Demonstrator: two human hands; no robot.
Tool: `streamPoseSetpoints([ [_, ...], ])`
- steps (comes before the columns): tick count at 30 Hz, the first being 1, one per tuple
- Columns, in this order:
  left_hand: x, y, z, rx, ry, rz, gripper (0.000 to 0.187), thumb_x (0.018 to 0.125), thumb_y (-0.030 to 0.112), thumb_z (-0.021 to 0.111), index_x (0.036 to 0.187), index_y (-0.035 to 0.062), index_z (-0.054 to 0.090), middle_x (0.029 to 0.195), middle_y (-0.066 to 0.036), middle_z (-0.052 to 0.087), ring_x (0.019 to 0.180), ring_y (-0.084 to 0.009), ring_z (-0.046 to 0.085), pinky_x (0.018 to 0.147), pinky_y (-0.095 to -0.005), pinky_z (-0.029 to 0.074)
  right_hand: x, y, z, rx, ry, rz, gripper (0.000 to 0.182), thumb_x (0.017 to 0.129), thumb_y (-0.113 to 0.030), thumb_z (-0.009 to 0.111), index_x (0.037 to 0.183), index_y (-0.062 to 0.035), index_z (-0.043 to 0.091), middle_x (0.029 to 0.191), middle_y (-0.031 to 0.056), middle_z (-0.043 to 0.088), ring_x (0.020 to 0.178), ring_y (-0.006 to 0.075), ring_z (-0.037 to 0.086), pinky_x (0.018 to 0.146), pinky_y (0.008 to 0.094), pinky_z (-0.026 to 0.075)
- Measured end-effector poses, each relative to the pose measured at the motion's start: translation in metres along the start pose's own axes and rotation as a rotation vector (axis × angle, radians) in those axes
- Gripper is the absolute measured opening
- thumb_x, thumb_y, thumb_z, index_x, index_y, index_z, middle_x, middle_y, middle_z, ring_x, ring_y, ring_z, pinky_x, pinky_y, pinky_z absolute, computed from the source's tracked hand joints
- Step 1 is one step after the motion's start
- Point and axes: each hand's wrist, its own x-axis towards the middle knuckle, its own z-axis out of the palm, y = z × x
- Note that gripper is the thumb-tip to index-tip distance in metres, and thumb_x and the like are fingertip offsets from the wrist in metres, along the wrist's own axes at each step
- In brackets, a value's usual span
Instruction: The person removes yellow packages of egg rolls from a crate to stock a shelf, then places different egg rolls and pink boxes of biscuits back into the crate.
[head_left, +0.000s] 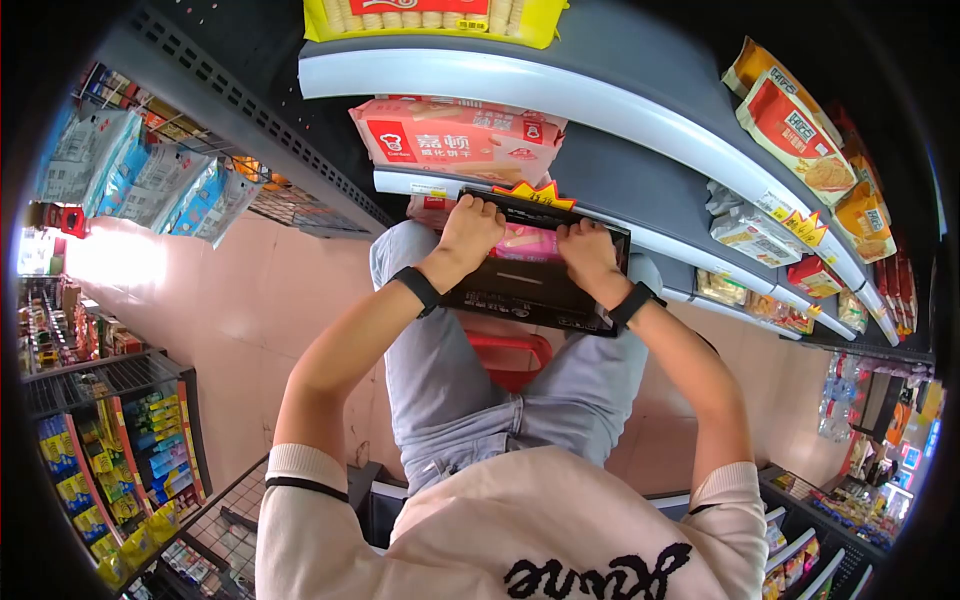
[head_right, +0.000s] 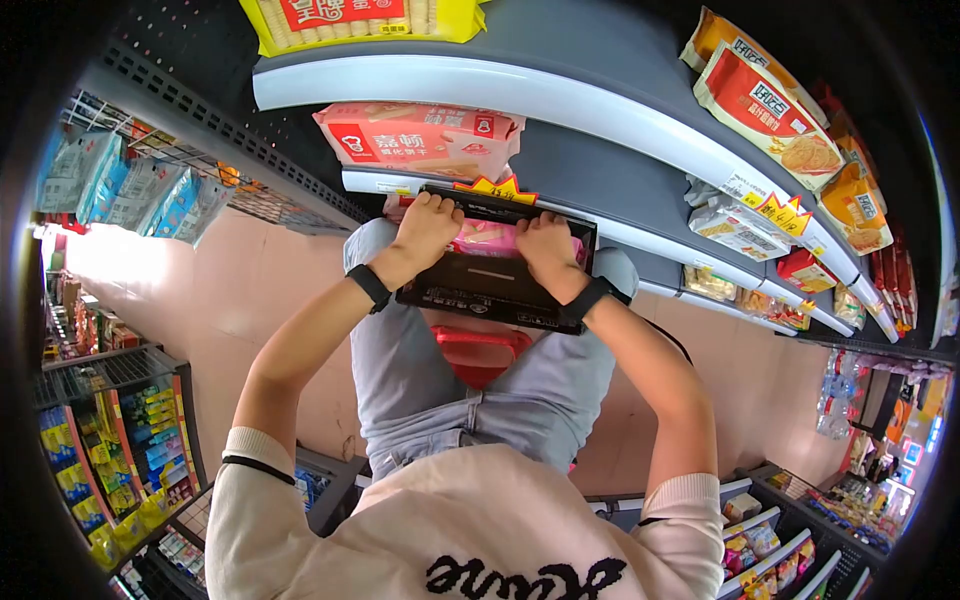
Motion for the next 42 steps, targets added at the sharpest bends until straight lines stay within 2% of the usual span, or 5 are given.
streamPoseSetpoints([
  [14, 0.021, 0.029, 0.043, 0.054, -0.321, -0.119, 0.019, 0.083, 0.02, 0.055, 0.096, 0.0091, 0.063, 0.087, -0.01, 0.064, 0.076, -0.0224, 0.066, 0.059, -0.0337, 0.052, 0.04, -0.037, 0.09, 0.039, -0.254, 0.199, 0.019, 0.08, -0.013, 0.052, 0.093, -0.002, 0.059, 0.071, 0.0156, 0.067, 0.058, 0.0283, 0.066, 0.039, 0.0488, 0.048],
  [21, -0.002, -0.006, -0.004, -0.671, -0.227, 0.056, 0.037, 0.078, 0.022, 0.065, 0.111, 0.0068, 0.055, 0.099, -0.014, 0.059, 0.092, -0.0318, 0.061, 0.078, -0.0374, 0.05, 0.004, -0.02, 0.022, 0.234, -0.102, 0.086, 0.036, 0.071, -0.009, 0.063, 0.106, 0.0009, 0.056, 0.075, 0.017, 0.065, 0.065, 0.0245, 0.067, 0.055, 0.0344, 0.053],
  [25, -0.016, -0.046, -0.06, -0.888, 0.136, -0.196, 0.029, 0.077, 0.015, 0.064, 0.105, 0.008, 0.06, 0.109, -0.013, 0.059, 0.105, -0.0327, 0.054, 0.084, -0.0407, 0.046, -0.001, -0.007, -0.031, 0.475, 0.173, 0.048, 0.035, 0.074, -0.012, 0.064, 0.107, -0.0047, 0.059, 0.091, 0.0113, 0.065, 0.085, 0.0264, 0.064, 0.068, 0.0354, 0.053],
  [30, -0.006, -0.1, -0.108, -0.405, 0.429, -0.263, 0.038, 0.074, 0.011, 0.066, 0.111, 0.0056, 0.058, 0.115, -0.011, 0.057, 0.112, -0.032, 0.048, 0.097, -0.0412, 0.035, 0.048, 0.017, -0.096, 0.463, 0.648, 0.005, 0.035, 0.074, -0.012, 0.064, 0.109, -0.0064, 0.059, 0.107, 0.0096, 0.06, 0.099, 0.0277, 0.057, 0.081, 0.0373, 0.049],
  [42, 0.012, -0.124, -0.076, 0.027, 0.173, -0.376, 0.066, 0.062, 0.022, 0.077, 0.123, 0.016, 0.053, 0.12, -0.007, 0.053, 0.12, -0.0282, 0.038, 0.094, -0.0456, 0.028, 0.107, 0.015, -0.079, 0.332, 0.442, 0.115, 0.045, 0.069, -0.014, 0.067, 0.113, -0.0048, 0.058, 0.117, 0.0136, 0.058, 0.111, 0.0304, 0.053, 0.095, 0.0418, 0.04],
])
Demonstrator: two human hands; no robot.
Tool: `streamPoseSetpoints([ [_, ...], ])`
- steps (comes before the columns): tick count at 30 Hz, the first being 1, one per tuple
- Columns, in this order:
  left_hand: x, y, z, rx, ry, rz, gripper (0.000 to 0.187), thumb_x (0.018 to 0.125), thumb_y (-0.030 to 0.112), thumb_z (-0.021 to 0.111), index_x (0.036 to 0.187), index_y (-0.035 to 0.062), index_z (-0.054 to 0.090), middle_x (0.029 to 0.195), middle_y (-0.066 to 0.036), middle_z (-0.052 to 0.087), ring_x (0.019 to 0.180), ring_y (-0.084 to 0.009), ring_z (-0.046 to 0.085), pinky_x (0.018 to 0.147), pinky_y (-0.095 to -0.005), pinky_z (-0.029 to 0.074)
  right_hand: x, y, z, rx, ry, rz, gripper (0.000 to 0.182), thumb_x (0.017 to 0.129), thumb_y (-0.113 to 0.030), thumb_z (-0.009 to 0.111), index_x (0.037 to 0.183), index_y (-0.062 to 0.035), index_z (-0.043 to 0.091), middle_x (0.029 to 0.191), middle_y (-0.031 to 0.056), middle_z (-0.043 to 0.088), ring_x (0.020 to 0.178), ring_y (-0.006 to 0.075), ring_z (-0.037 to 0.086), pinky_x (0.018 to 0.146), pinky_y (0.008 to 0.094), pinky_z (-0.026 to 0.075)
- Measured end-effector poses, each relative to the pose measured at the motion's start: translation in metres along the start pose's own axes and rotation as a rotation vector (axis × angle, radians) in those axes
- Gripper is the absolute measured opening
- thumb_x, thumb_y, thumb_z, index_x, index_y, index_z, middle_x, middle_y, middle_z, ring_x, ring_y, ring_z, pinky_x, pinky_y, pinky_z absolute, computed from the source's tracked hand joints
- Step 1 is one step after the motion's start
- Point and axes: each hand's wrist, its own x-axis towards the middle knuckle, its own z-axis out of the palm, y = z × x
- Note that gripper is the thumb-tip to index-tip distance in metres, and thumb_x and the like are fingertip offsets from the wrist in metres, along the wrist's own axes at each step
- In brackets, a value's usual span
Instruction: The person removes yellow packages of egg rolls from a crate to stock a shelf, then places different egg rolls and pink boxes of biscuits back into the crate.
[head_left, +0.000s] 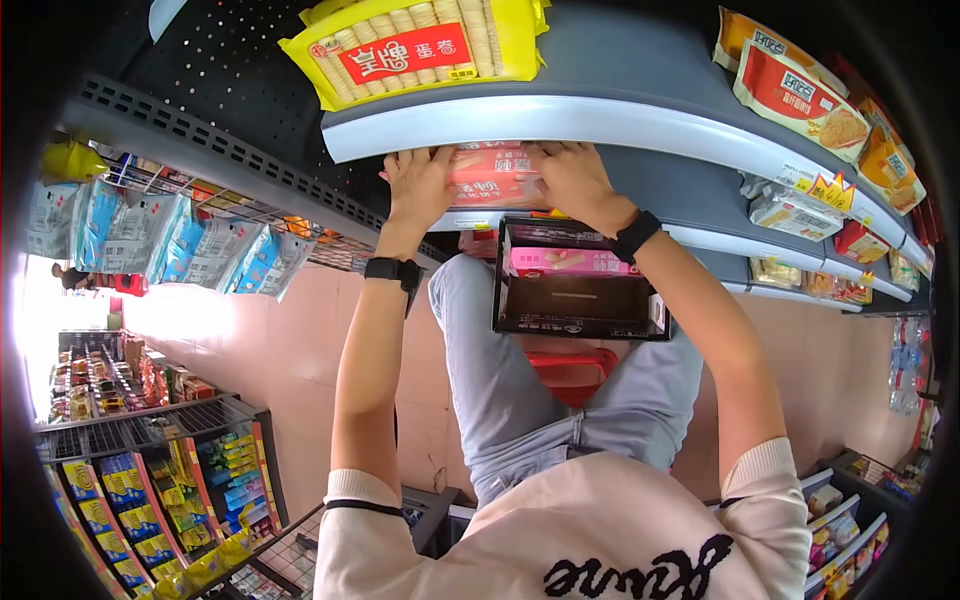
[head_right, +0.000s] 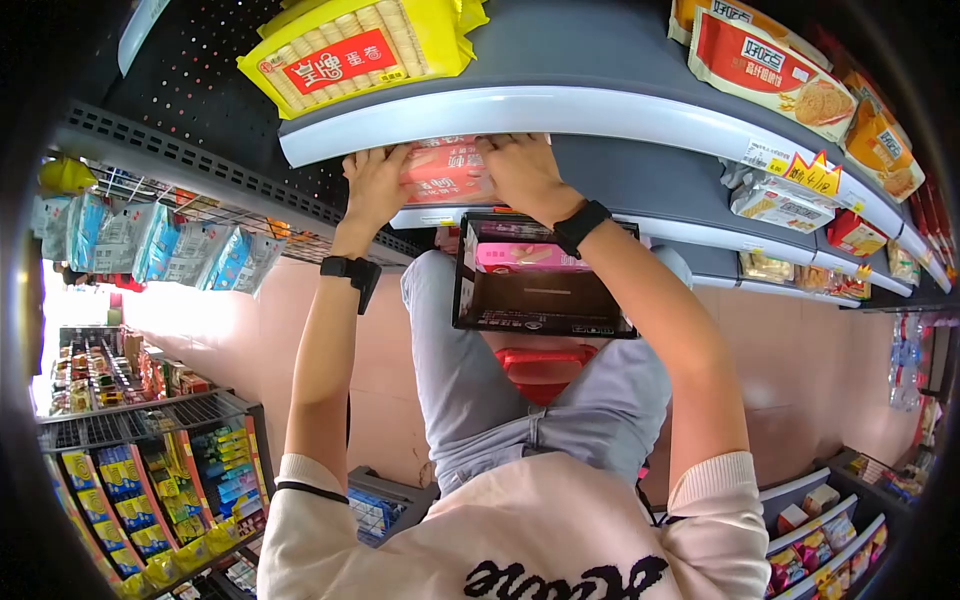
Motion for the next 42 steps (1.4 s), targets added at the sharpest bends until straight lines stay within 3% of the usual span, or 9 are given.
streamPoseSetpoints([
  [4, -0.004, 0.002, -0.012, -0.066, 0.036, 0.026, 0.051, 0.057, 0.022, 0.079, 0.105, 0.0138, 0.061, 0.113, -0.005, 0.055, 0.113, -0.0259, 0.042, 0.089, -0.0433, 0.03, -0.001, 0.003, -0.006, 0.067, -0.049, -0.064, 0.042, 0.068, -0.011, 0.066, 0.109, -0.0066, 0.06, 0.112, 0.0105, 0.06, 0.109, 0.0292, 0.053, 0.092, 0.0404, 0.041],
  [9, -0.029, 0.031, -0.063, -0.162, 0.163, 0.039, 0.046, 0.055, 0.021, 0.079, 0.098, 0.0128, 0.062, 0.099, -0.003, 0.056, 0.101, -0.0244, 0.048, 0.086, -0.0401, 0.032, -0.053, -0.006, -0.065, 0.077, 0.298, -0.142, 0.038, 0.067, -0.008, 0.067, 0.104, -0.0088, 0.062, 0.098, 0.0061, 0.06, 0.092, 0.0253, 0.054, 0.082, 0.0387, 0.041],
  [16, -0.056, 0.088, -0.081, -0.331, 0.101, 0.423, 0.044, 0.051, 0.023, 0.08, 0.089, 0.0123, 0.061, 0.086, -0.001, 0.053, 0.085, -0.0214, 0.048, 0.077, -0.0355, 0.034, -0.131, 0.019, -0.102, 0.19, 0.11, -0.103, 0.049, 0.057, -0.013, 0.074, 0.104, -0.009, 0.063, 0.095, 0.004, 0.059, 0.087, 0.0241, 0.052, 0.08, 0.0379, 0.04],
  [21, -0.068, 0.117, -0.054, -0.439, 0.047, 0.394, 0.044, 0.05, 0.021, 0.079, 0.088, 0.0106, 0.06, 0.085, -0.002, 0.052, 0.084, -0.0211, 0.048, 0.076, -0.0338, 0.034, -0.169, 0.026, -0.085, 0.193, -0.04, -0.056, 0.051, 0.056, -0.013, 0.075, 0.105, -0.0081, 0.062, 0.095, 0.0047, 0.06, 0.089, 0.0246, 0.053, 0.084, 0.0378, 0.04],
  [23, -0.067, 0.121, -0.047, -0.459, 0.059, 0.437, 0.05, 0.065, 0.02, 0.07, 0.107, 0.0443, 0.06, 0.075, 0.004, 0.048, 0.08, -0.0197, 0.045, 0.072, -0.034, 0.031, -0.176, 0.026, -0.079, 0.194, -0.05, -0.027, 0.051, 0.056, -0.013, 0.075, 0.105, -0.0074, 0.062, 0.095, 0.0051, 0.061, 0.089, 0.0245, 0.053, 0.084, 0.0382, 0.039],
  [24, -0.068, 0.123, -0.048, -0.461, 0.062, 0.422, 0.05, 0.065, 0.02, 0.07, 0.107, 0.0443, 0.06, 0.075, 0.004, 0.048, 0.08, -0.0197, 0.045, 0.072, -0.034, 0.031, -0.177, 0.026, -0.08, 0.202, -0.048, -0.022, 0.051, 0.057, -0.013, 0.075, 0.105, -0.0069, 0.061, 0.095, 0.0058, 0.061, 0.089, 0.0245, 0.054, 0.084, 0.0384, 0.039],
  [27, -0.069, 0.128, -0.049, -0.46, 0.101, 0.439, 0.035, 0.067, 0.019, 0.067, 0.099, 0.0328, 0.064, 0.073, 0.002, 0.047, 0.078, -0.0193, 0.045, 0.071, -0.0329, 0.031, -0.18, 0.028, -0.084, 0.202, -0.023, -0.009, 0.05, 0.057, -0.012, 0.075, 0.105, -0.0066, 0.061, 0.096, 0.0064, 0.061, 0.089, 0.0242, 0.054, 0.083, 0.0378, 0.039],
  [30, -0.073, 0.137, -0.046, -0.457, 0.152, 0.396, 0.012, 0.07, 0.022, 0.064, 0.072, 0.0121, 0.058, 0.071, -0.001, 0.046, 0.075, -0.0193, 0.046, 0.068, -0.0332, 0.033, -0.183, 0.028, -0.086, 0.162, -0.041, -0.019, 0.05, 0.057, -0.011, 0.075, 0.105, -0.0061, 0.06, 0.097, 0.0067, 0.061, 0.09, 0.0247, 0.053, 0.082, 0.0376, 0.039],
  [42, -0.091, 0.13, 0.009, -0.455, 0.064, 0.351, 0.019, 0.072, 0.027, 0.067, 0.082, 0.0133, 0.06, 0.082, -0.002, 0.053, 0.08, -0.0206, 0.049, 0.073, -0.0341, 0.034, -0.177, 0.023, -0.056, 0.139, -0.139, -0.006, 0.044, 0.06, -0.01, 0.071, 0.102, -0.0063, 0.06, 0.094, 0.0063, 0.06, 0.09, 0.0259, 0.053, 0.082, 0.0378, 0.038],
])
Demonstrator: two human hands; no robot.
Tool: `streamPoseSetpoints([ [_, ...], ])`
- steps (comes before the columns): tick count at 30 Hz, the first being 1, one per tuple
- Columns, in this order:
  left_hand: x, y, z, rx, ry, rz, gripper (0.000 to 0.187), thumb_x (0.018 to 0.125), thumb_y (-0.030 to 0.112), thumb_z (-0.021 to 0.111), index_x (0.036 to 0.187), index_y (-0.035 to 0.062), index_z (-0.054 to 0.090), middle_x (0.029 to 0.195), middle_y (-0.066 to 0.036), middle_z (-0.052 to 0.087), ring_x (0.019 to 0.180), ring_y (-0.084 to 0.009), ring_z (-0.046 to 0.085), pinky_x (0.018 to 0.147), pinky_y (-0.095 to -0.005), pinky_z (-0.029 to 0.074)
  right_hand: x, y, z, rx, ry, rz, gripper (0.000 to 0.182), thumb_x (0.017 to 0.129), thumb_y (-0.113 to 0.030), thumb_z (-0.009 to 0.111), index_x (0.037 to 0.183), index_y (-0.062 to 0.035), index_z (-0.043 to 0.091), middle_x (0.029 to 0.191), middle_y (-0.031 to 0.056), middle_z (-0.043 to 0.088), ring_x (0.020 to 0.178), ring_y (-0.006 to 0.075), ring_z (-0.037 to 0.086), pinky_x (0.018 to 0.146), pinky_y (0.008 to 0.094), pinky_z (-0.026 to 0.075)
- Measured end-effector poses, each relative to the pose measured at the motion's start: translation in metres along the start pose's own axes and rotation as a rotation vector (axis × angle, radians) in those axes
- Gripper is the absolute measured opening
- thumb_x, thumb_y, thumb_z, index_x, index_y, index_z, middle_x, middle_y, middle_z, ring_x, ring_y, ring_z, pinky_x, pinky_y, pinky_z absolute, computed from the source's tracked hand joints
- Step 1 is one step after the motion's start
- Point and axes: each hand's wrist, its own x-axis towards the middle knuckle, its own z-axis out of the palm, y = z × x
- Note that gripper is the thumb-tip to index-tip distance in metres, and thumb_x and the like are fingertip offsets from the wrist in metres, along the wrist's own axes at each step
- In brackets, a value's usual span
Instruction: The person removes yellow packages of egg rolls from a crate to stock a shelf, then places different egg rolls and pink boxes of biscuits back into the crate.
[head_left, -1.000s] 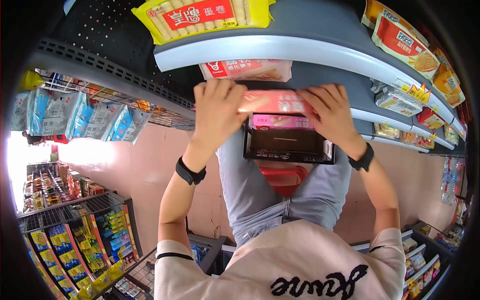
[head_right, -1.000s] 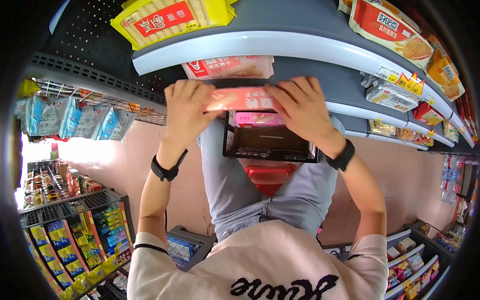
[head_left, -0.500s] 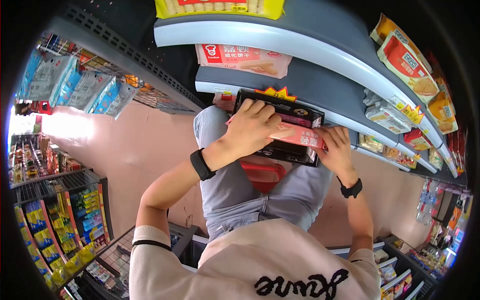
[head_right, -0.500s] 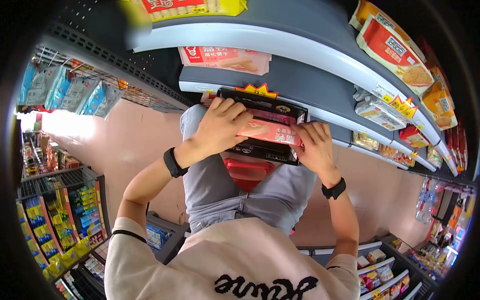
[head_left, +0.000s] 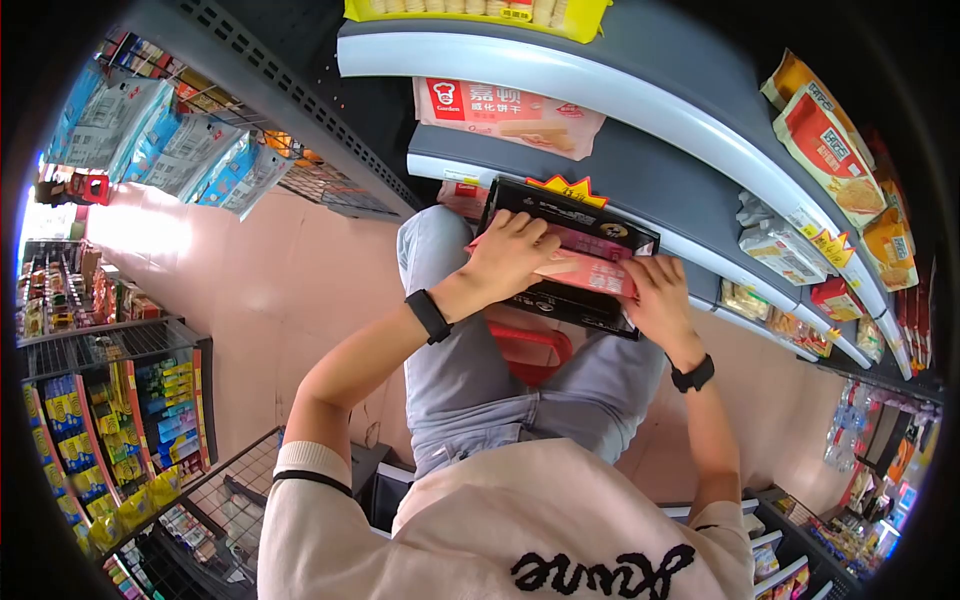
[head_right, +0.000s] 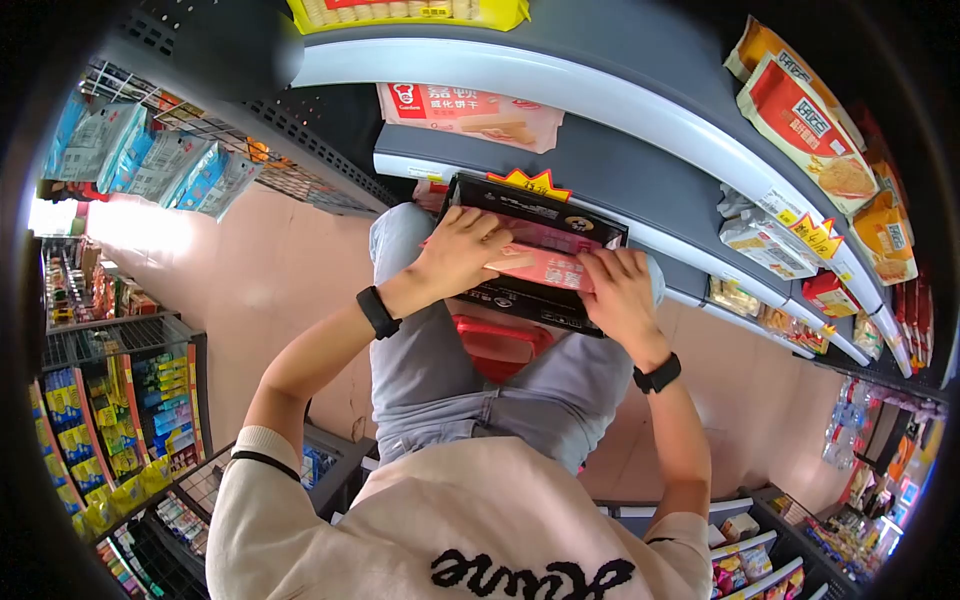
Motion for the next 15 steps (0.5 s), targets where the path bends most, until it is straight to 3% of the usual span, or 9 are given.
streamPoseSetpoints([
  [1, -0.005, -0.003, 0.006, 0.049, -0.063, 0.03, 0.02, 0.071, 0.026, 0.067, 0.086, 0.0136, 0.061, 0.086, -0.003, 0.055, 0.082, -0.0204, 0.05, 0.075, -0.0345, 0.034, 0.003, 0.001, 0.007, -0.026, -0.056, -0.04, 0.041, 0.06, -0.01, 0.069, 0.101, -0.0063, 0.06, 0.093, 0.0063, 0.06, 0.09, 0.0257, 0.053, 0.082, 0.0378, 0.038],
  [2, -0.011, -0.004, 0.012, 0.067, -0.206, 0.024, 0.045, 0.062, 0.023, 0.074, 0.104, 0.013, 0.061, 0.098, -0.002, 0.055, 0.093, -0.0205, 0.05, 0.083, -0.0357, 0.035, 0.006, 0.002, 0.015, -0.079, -0.07, -0.059, 0.038, 0.06, -0.009, 0.066, 0.097, -0.0063, 0.059, 0.092, 0.0073, 0.06, 0.09, 0.0243, 0.055, 0.081, 0.0375, 0.038],
  [3, -0.011, -0.004, 0.017, 0.063, -0.206, 0.029, 0.045, 0.062, 0.023, 0.074, 0.104, 0.013, 0.061, 0.098, -0.002, 0.055, 0.093, -0.0205, 0.05, 0.083, -0.0357, 0.035, 0.01, 0.003, 0.023, -0.082, -0.071, -0.052, 0.038, 0.06, -0.009, 0.066, 0.097, -0.0063, 0.059, 0.092, 0.0073, 0.06, 0.09, 0.0243, 0.055, 0.081, 0.0375, 0.038],
  [5, -0.007, -0.006, 0.027, 0.138, -0.231, 0.033, 0.038, 0.062, 0.023, 0.073, 0.097, 0.0142, 0.06, 0.096, -0.002, 0.055, 0.091, -0.02, 0.051, 0.082, -0.0355, 0.035, 0.017, 0.007, 0.034, -0.211, -0.332, -0.034, 0.037, 0.057, -0.01, 0.067, 0.093, -0.0062, 0.058, 0.091, 0.0086, 0.06, 0.091, 0.023, 0.056, 0.081, 0.0368, 0.038],
  [8, 0.006, -0.013, 0.045, 0.241, -0.378, 0.022, 0.03, 0.07, 0.028, 0.07, 0.094, 0.0142, 0.06, 0.09, -0.002, 0.057, 0.086, -0.0193, 0.054, 0.081, -0.0355, 0.035, 0.03, 0.009, 0.043, -0.258, -0.361, -0.051, 0.036, 0.057, -0.011, 0.067, 0.091, -0.0063, 0.059, 0.089, 0.0088, 0.062, 0.087, 0.0239, 0.06, 0.076, 0.0367, 0.041],
  [13, 0.016, -0.025, 0.077, 0.343, -0.369, 0.077, 0.027, 0.083, 0.039, 0.056, 0.091, 0.0135, 0.059, 0.082, -0.003, 0.06, 0.082, -0.0187, 0.058, 0.079, -0.0373, 0.038, 0.042, 0.02, 0.071, -0.312, -0.377, -0.076, 0.032, 0.06, -0.012, 0.067, 0.091, -0.0063, 0.06, 0.084, 0.0111, 0.064, 0.079, 0.0255, 0.063, 0.069, 0.0378, 0.046],
  [15, 0.016, -0.027, 0.089, 0.3, -0.469, 0.042, 0.032, 0.083, 0.042, 0.055, 0.093, 0.0121, 0.059, 0.085, -0.005, 0.061, 0.08, -0.021, 0.06, 0.078, -0.039, 0.041, 0.046, 0.018, 0.075, -0.286, -0.474, -0.023, 0.052, 0.059, -0.043, 0.076, 0.089, -0.0044, 0.058, 0.083, 0.0143, 0.062, 0.078, 0.027, 0.063, 0.064, 0.0383, 0.049],
])
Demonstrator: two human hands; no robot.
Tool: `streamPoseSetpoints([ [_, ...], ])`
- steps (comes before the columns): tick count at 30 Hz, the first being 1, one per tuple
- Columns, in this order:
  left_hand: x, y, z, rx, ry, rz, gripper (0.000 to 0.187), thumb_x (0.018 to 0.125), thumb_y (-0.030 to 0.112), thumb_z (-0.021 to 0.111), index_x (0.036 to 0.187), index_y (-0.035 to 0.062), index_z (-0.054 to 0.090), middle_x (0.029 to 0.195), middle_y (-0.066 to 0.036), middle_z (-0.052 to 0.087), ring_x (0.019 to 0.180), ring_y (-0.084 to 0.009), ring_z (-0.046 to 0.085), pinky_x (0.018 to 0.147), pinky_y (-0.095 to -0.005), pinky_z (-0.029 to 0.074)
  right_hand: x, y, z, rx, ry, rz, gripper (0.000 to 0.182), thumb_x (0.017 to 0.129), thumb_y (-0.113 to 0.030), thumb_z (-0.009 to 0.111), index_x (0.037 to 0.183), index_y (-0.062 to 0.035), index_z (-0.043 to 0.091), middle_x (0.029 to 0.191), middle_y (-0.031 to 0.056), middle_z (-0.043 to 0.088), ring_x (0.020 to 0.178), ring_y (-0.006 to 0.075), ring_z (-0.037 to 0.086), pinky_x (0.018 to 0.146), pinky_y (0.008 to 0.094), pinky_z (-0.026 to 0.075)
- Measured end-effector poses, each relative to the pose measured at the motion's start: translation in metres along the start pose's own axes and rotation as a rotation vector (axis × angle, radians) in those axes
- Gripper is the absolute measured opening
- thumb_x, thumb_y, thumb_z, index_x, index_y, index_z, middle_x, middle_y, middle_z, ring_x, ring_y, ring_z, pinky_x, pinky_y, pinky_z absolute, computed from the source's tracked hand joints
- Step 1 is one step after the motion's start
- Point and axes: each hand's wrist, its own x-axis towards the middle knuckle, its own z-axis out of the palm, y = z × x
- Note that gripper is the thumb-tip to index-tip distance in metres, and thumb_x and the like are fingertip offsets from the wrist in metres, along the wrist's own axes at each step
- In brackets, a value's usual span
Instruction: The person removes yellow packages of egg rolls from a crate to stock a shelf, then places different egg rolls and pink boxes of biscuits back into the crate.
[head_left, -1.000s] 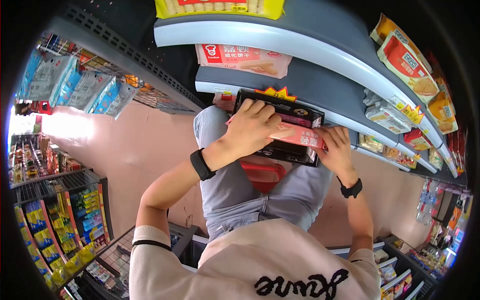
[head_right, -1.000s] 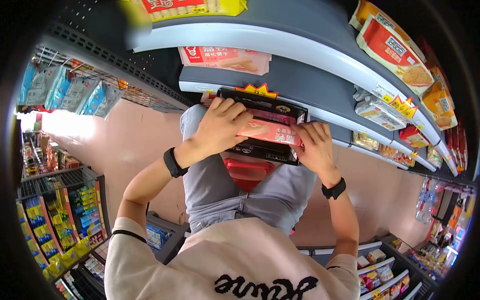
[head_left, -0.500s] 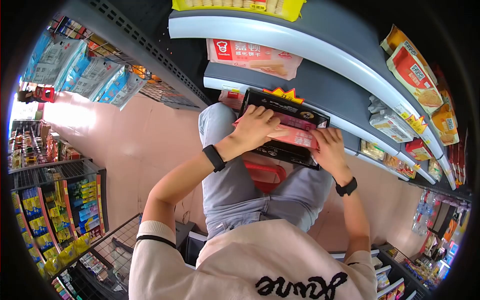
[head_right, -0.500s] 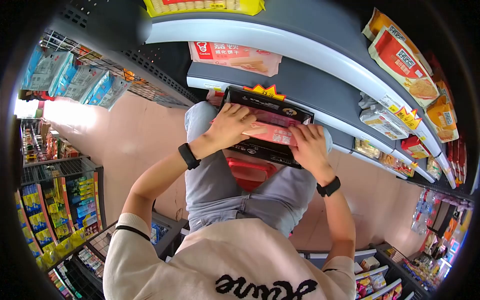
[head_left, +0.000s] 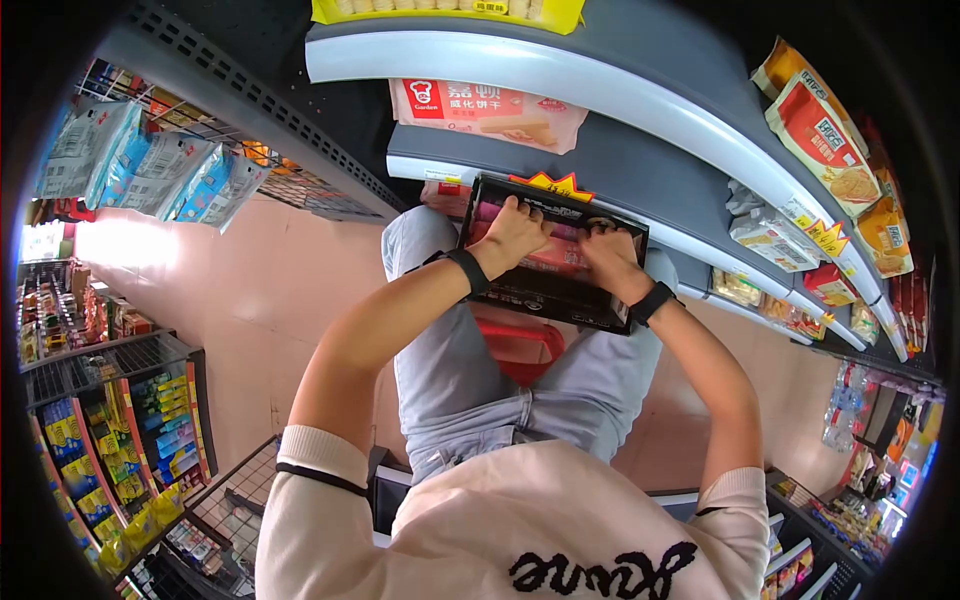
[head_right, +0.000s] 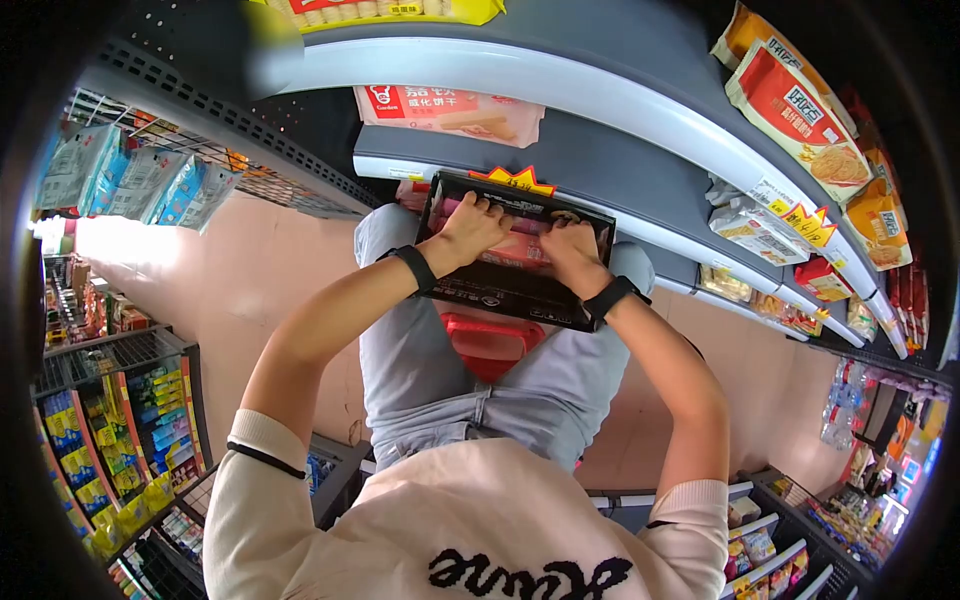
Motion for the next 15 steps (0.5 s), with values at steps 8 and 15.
streamPoseSetpoints([
  [8, 0.008, 0.021, 0.034, 0.167, -0.103, -0.095, 0.038, 0.084, 0.042, 0.053, 0.1, 0.0077, 0.058, 0.089, -0.009, 0.062, 0.076, -0.0237, 0.062, 0.063, -0.0414, 0.047, 0.019, 0.002, 0.077, 0.006, 0.029, 0.013, 0.02, 0.065, -0.019, 0.067, 0.079, -0.0061, 0.061, 0.071, 0.0176, 0.062, 0.067, 0.0296, 0.065, 0.054, 0.0383, 0.049],
  [15, -0.005, 0.004, -0.002, 0.021, -0.217, -0.131, 0.03, 0.081, 0.031, 0.058, 0.102, 0.009, 0.058, 0.099, -0.007, 0.06, 0.09, -0.0231, 0.058, 0.075, -0.04, 0.045, 0.011, -0.004, 0.042, 0.095, -0.063, 0.108, 0.009, 0.067, -0.011, 0.062, 0.074, -0.0063, 0.061, 0.069, 0.0158, 0.063, 0.066, 0.0297, 0.065, 0.053, 0.0406, 0.049],
])
